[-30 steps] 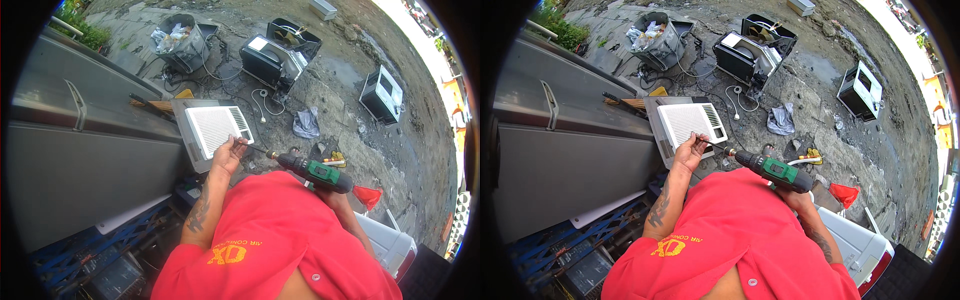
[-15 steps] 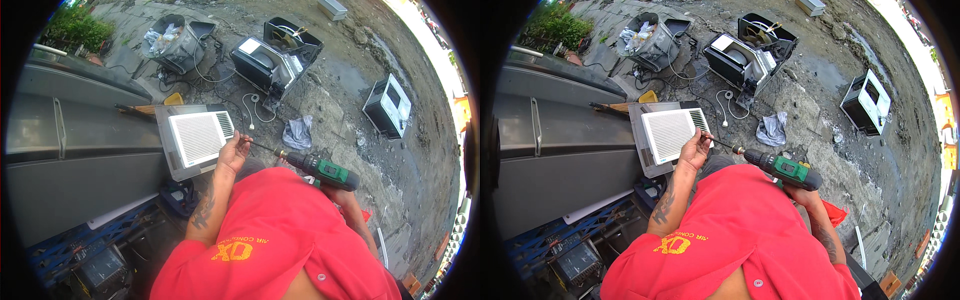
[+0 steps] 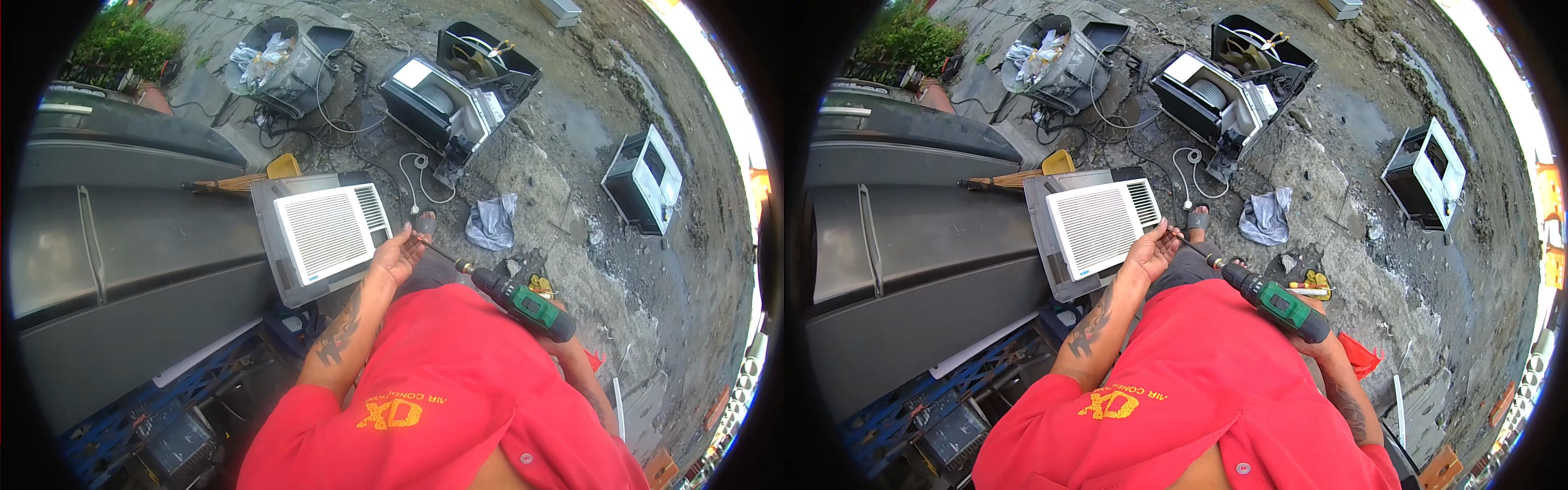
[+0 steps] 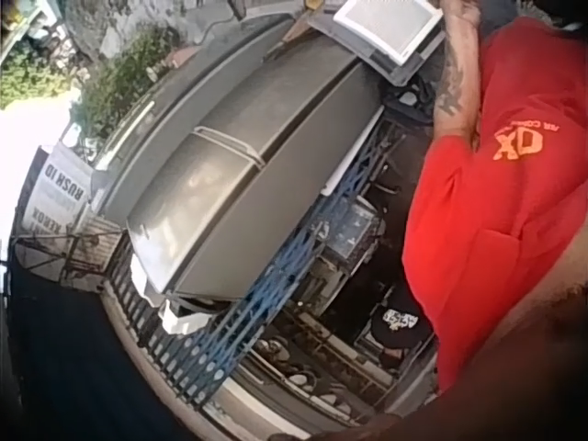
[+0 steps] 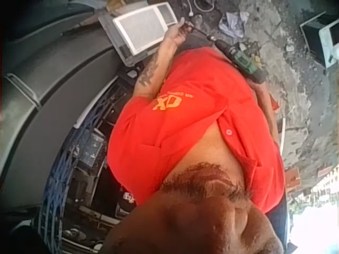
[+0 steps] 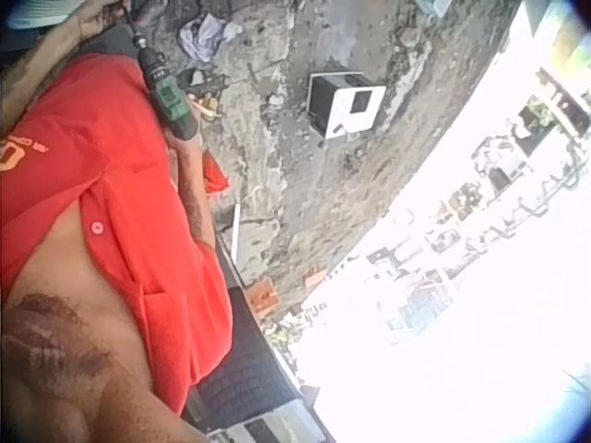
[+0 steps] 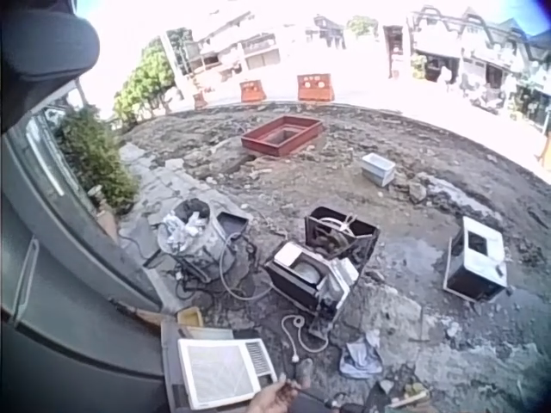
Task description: Repairing or assembling electrical components of a window air conditioner unit.
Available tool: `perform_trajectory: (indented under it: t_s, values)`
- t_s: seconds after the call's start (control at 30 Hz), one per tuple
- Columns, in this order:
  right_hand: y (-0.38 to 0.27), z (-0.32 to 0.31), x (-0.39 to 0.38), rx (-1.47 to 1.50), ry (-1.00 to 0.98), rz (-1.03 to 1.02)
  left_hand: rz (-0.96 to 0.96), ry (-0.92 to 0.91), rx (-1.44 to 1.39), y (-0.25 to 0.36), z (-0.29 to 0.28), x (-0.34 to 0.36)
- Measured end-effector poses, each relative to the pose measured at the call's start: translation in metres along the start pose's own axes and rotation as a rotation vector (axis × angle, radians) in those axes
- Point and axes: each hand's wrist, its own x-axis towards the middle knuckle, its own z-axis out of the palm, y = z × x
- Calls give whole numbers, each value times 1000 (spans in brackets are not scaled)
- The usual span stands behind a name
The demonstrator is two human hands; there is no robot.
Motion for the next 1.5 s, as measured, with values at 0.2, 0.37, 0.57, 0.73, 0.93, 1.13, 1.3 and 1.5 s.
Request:
perform_trajectory:
  t_s: [0.2, 0.37, 0.57, 0.73, 0.93, 1.13, 1.3, 1.5]
  values:
    - [7, 3, 28, 68, 119, 357, -120, -49, 14, 14, 43, 77]
    - [8, 4, 61, 139, 242, 599, -201, -33, 48, 19, 65, 132]
    - [68, 22, 113, 21, 238, 460, -236, 67, 34, 11, 60, 213]
    - [188, 73, 133, -37, 381, 421, -206, 138, 86, -14, 51, 330]
    - [306, 143, 149, -138, 411, 535, -224, 169, 188, -58, 22, 464]
    - [385, 221, 152, 298, 626, 833, -256, 202, 255, -96, -1, 564]
    - [417, 260, 159, 493, 704, 1060, -237, 105, 277, -112, -8, 607]
    - [424, 276, 180, 512, 938, 1001, -220, 143, 500, -106, -26, 629]
